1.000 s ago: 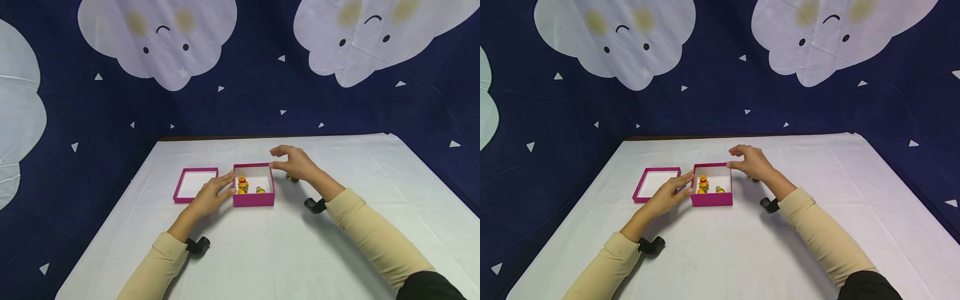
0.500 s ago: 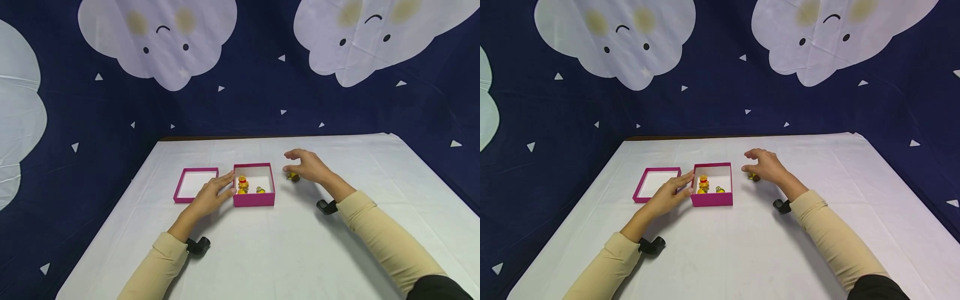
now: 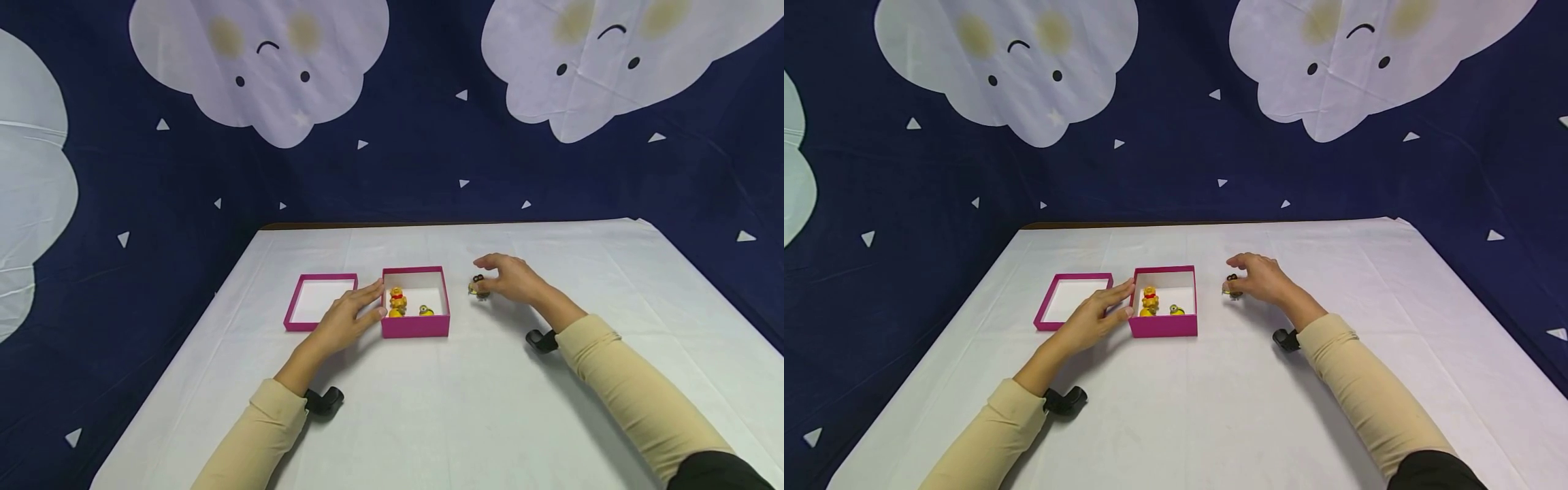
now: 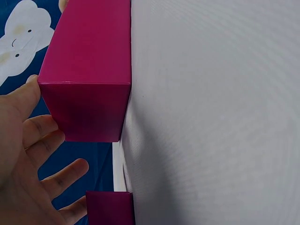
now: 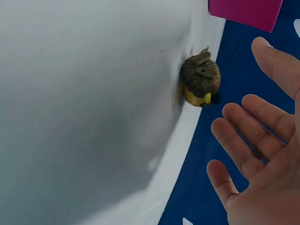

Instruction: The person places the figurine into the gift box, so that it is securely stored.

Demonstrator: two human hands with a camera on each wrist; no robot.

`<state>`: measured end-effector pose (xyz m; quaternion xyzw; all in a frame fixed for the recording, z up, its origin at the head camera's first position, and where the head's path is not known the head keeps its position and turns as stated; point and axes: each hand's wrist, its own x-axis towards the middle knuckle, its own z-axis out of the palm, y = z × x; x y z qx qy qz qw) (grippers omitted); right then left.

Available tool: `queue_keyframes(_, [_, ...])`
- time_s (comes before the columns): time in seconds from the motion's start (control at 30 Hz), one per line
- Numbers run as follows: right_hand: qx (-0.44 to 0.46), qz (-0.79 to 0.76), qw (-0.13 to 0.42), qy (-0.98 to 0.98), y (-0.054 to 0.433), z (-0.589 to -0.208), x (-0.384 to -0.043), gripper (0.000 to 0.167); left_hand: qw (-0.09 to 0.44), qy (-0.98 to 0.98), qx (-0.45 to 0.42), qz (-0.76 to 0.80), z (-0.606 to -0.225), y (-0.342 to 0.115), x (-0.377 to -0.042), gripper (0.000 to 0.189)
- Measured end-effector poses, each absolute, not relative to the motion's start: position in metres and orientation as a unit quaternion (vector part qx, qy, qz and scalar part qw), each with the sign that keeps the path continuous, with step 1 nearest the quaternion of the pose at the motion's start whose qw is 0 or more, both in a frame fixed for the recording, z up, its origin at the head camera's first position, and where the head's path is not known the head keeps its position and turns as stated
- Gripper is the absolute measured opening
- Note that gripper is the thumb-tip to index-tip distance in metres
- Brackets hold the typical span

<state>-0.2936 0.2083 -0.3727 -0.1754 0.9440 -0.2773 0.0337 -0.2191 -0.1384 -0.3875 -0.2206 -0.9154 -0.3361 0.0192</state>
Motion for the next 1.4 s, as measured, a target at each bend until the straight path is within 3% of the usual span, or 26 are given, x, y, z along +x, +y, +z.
queue_keyframes(0.53, [-0.187, -0.245, 0.053, 0.950, 0.213, -0.383, -0.293, 0.060, 0.021, -0.913, -0.224, -0.339, -0.387, -0.138, -0.219, 0.054])
queue_keyframes(1.4, [-0.199, -0.219, 0.032, 0.955, 0.217, -0.391, -0.295, 0.055, 0.021, -0.915, -0.220, -0.337, -0.390, -0.139, -0.220, 0.055])
